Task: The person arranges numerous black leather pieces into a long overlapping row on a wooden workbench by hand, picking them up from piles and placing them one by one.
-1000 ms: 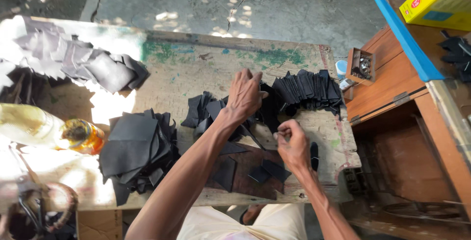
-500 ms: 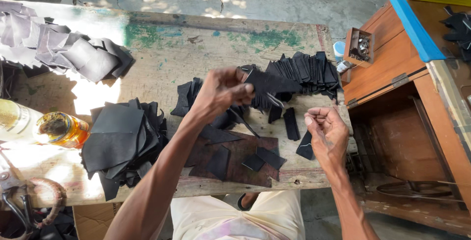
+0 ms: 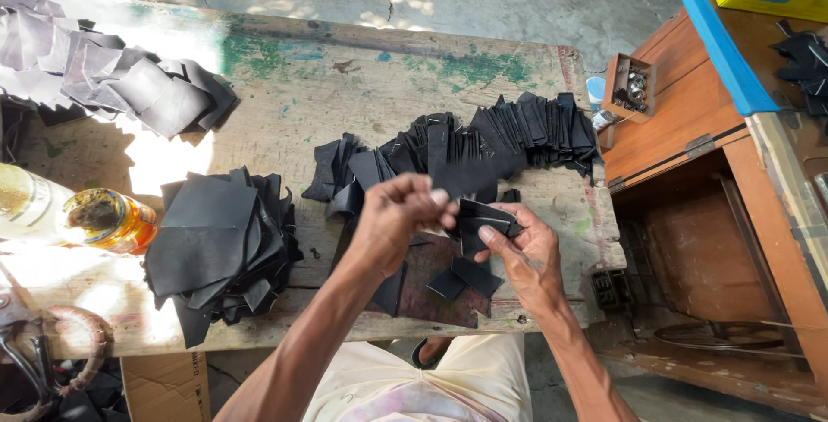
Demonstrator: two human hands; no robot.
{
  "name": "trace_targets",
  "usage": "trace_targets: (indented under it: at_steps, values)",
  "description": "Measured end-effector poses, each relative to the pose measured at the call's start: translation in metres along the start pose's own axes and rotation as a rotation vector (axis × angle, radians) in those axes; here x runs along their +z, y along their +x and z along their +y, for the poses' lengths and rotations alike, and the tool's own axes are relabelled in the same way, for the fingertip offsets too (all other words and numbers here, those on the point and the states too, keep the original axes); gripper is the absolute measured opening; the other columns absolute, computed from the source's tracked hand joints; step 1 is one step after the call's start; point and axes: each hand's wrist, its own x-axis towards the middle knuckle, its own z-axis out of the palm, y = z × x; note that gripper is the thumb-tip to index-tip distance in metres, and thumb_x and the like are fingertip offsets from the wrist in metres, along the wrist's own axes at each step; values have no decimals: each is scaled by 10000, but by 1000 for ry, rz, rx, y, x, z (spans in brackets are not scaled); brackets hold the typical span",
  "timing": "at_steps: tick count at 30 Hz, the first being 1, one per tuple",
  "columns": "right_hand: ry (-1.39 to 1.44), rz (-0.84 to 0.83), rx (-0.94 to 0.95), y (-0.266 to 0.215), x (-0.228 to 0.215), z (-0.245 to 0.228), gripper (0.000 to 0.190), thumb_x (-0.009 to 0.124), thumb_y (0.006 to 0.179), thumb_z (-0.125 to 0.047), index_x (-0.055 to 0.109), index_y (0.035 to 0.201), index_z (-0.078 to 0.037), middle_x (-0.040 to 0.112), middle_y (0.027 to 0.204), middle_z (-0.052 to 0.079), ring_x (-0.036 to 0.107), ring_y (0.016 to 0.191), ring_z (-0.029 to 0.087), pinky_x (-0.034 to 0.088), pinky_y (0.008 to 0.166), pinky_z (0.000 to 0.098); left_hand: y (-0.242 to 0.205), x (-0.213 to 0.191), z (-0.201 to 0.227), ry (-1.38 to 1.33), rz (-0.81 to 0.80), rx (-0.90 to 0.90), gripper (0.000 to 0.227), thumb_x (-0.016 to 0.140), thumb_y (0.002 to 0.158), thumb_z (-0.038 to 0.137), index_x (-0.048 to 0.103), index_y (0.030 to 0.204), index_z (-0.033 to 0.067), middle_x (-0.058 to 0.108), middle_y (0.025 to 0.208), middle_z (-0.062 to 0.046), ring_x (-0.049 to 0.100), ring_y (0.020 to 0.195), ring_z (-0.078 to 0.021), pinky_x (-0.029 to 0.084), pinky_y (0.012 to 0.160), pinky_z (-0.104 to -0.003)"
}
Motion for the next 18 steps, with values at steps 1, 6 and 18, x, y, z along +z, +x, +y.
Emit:
trace_targets:
  at_steps: [1, 6, 18]
  values:
    - [10, 20, 10, -1, -3, 3, 443, 762, 919, -129, 606, 1249, 122, 721, 1003, 163, 695, 800, 167, 617, 637, 308, -3, 0, 5, -83, -2, 62, 89, 711, 894, 33, 672, 970, 7, 760, 846, -157, 729, 716, -195, 597, 661, -323]
    - [-345, 129, 86, -21, -23, 15, 340, 700, 956, -93, 665, 1278, 9, 728, 999, 183, 652, 762, 197, 550, 630, 323, -33, -19, 24, 90, 16, 249, 99, 702, 968, 53, 675, 1039, -11, 740, 872, -136, 705, 736, -165, 571, 686, -296]
    - [-776, 44, -57, -52, -26, 14, 338, 591, 907, -52, 705, 1225, -50, 701, 1251, 114, 689, 1039, 261, 613, 861, 398, 1, -52, 4, 587, 387, 152, 392, 667, 927, 82, 618, 1285, -68, 774, 866, -108, 742, 701, -146, 593, 603, -278]
